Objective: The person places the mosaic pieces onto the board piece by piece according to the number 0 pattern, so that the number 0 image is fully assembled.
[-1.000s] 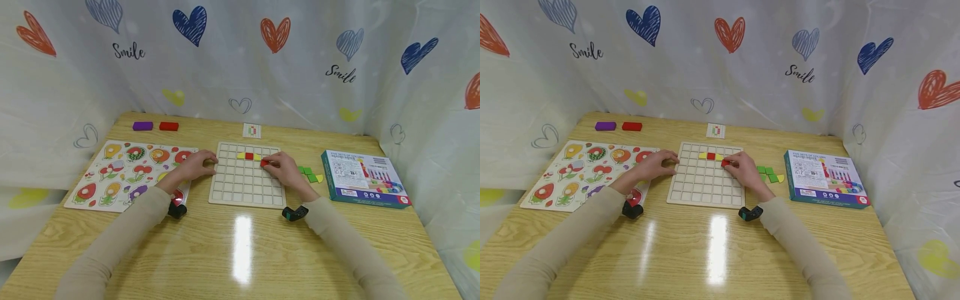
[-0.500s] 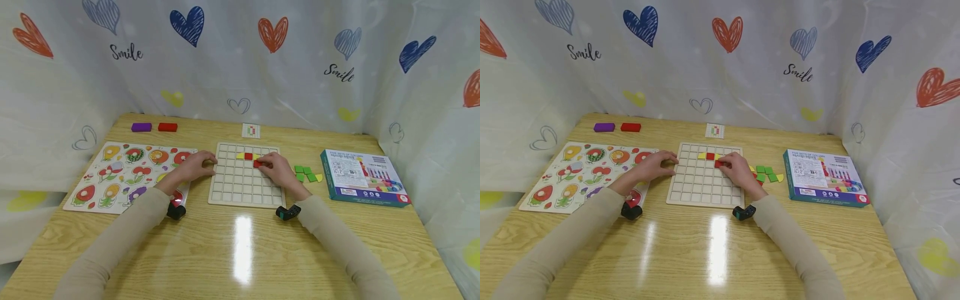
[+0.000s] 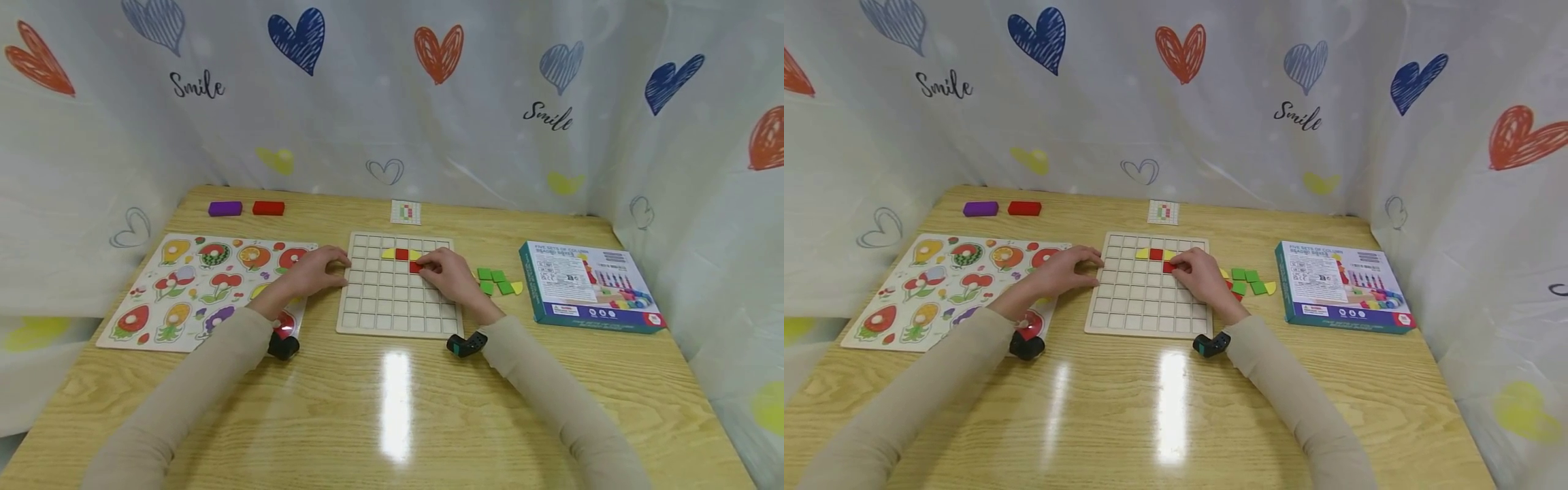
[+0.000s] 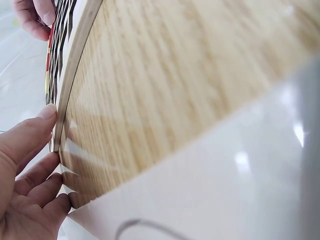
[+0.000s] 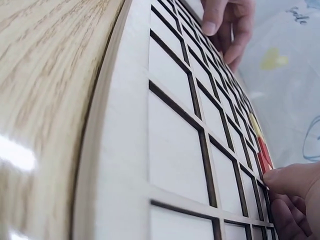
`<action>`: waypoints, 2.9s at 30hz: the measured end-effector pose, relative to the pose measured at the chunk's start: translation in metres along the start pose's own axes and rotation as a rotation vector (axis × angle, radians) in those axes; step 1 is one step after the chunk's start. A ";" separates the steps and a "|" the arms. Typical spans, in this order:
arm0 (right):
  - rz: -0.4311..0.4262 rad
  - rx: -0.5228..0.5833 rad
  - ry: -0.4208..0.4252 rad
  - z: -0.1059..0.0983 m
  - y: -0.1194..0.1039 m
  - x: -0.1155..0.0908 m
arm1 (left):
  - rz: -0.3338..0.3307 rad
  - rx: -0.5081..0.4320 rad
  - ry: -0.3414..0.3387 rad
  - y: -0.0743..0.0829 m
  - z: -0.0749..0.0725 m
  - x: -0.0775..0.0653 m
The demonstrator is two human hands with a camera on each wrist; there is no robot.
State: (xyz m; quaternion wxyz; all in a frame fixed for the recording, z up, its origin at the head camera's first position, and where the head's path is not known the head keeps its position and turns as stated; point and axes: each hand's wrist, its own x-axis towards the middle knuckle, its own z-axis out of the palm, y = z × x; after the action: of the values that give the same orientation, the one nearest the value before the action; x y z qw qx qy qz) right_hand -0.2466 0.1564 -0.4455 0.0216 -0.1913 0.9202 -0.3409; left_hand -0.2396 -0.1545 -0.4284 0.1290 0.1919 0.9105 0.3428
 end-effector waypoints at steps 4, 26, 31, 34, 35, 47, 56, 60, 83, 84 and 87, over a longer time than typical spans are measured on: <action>-0.007 0.003 0.002 0.001 0.001 0.000 | 0.009 0.005 0.002 0.000 0.000 -0.001; 0.123 0.190 0.143 -0.029 0.019 -0.051 | 0.021 -0.009 0.014 -0.003 0.001 0.001; 0.146 0.155 0.181 -0.041 0.034 -0.065 | 0.030 0.005 0.015 -0.003 0.000 0.002; 0.159 0.127 0.168 -0.045 0.040 -0.070 | 0.034 0.010 0.016 -0.003 -0.001 0.001; 0.163 0.118 0.157 -0.047 0.041 -0.072 | 0.034 0.010 0.016 -0.003 -0.001 0.001; 0.173 -0.041 0.109 -0.046 0.049 -0.076 | 0.013 -0.007 -0.001 -0.005 0.000 0.001; 0.149 -0.076 0.098 -0.046 0.052 -0.075 | 0.004 -0.014 -0.005 -0.002 0.000 0.000; 0.150 -0.081 0.087 -0.047 0.050 -0.074 | 0.011 -0.017 -0.002 -0.003 0.000 0.000; 0.182 -0.091 0.033 -0.051 0.047 -0.069 | 0.006 -0.010 -0.004 -0.003 0.000 0.001; 0.184 -0.090 0.030 -0.051 0.047 -0.069 | 0.003 -0.010 -0.004 -0.003 0.000 0.000; 0.188 -0.089 0.018 -0.052 0.046 -0.069 | 0.005 -0.005 -0.003 -0.003 0.000 0.000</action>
State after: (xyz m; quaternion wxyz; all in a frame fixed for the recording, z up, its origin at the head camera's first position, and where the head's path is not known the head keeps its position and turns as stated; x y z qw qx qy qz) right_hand -0.2069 0.2457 -0.4411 0.0364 -0.1019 0.9485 -0.2978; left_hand -0.2404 -0.1566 -0.4300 0.1299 0.1942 0.9090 0.3451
